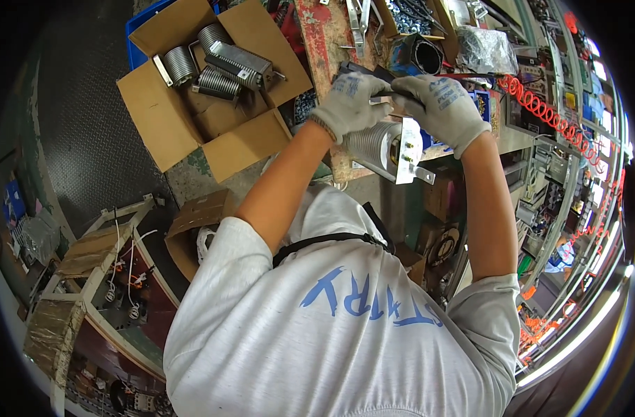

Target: Installing screws into a metal housing component using an electric power screwdriver at a workshop bench.

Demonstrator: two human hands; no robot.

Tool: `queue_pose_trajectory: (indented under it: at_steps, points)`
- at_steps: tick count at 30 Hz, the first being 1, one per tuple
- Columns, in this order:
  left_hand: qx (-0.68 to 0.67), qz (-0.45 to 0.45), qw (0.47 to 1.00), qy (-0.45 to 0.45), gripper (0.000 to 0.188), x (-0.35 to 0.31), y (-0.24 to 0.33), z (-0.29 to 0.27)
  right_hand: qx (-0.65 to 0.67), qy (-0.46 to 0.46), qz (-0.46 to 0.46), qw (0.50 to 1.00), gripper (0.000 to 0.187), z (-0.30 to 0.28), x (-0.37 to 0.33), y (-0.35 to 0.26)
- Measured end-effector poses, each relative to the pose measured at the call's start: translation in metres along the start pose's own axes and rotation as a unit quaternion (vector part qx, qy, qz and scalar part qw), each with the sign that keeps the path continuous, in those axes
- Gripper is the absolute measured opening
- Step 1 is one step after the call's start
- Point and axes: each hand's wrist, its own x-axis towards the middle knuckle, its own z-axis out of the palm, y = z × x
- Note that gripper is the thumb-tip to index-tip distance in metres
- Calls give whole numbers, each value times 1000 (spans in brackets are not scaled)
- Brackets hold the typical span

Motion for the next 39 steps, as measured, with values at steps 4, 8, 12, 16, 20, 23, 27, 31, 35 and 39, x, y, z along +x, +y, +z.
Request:
queue_pose_trajectory:
  at_steps: [4, 8, 12, 16, 20, 23, 27, 31, 35, 39]
  points:
    - [63, -26, 992, -104, 40, 21, 20, -17, 0, 33, -4, 999, 29, 5, 3, -4]
    - [145, -41, 979, -137, 52, 26, -7, 9, 39, 29, -10, 999, 27, 14, 8, -7]
    - [62, -27, 996, -58, 39, 25, -25, 26, 83, 39, -30, 995, 26, 18, 10, -3]
    - [64, 21, 995, -79, 37, 29, -15, 15, 99, 36, -35, 994, 25, 29, 15, 4]
    - [58, 50, 996, -41, 31, 29, -28, 17, 110, 22, -16, 994, 23, 32, 27, 4]
    - [63, 62, 995, -51, 29, 27, -30, 19, 112, -9, -14, 994, 24, 32, 29, 6]
    - [128, 72, 987, -66, 23, 23, -44, 29, 90, -9, -33, 995, 23, 38, 27, 5]
    - [97, 80, 992, -19, 19, 20, -82, 56, 110, -10, -22, 994, 21, 43, 32, 4]
    - [-16, 27, 997, -65, 22, 24, -63, 42, 135, -3, 5, 991, 21, 53, 34, 11]
    - [91, -1, 992, -85, 28, 23, -52, 27, 137, -40, 30, 989, 22, 48, 43, 7]
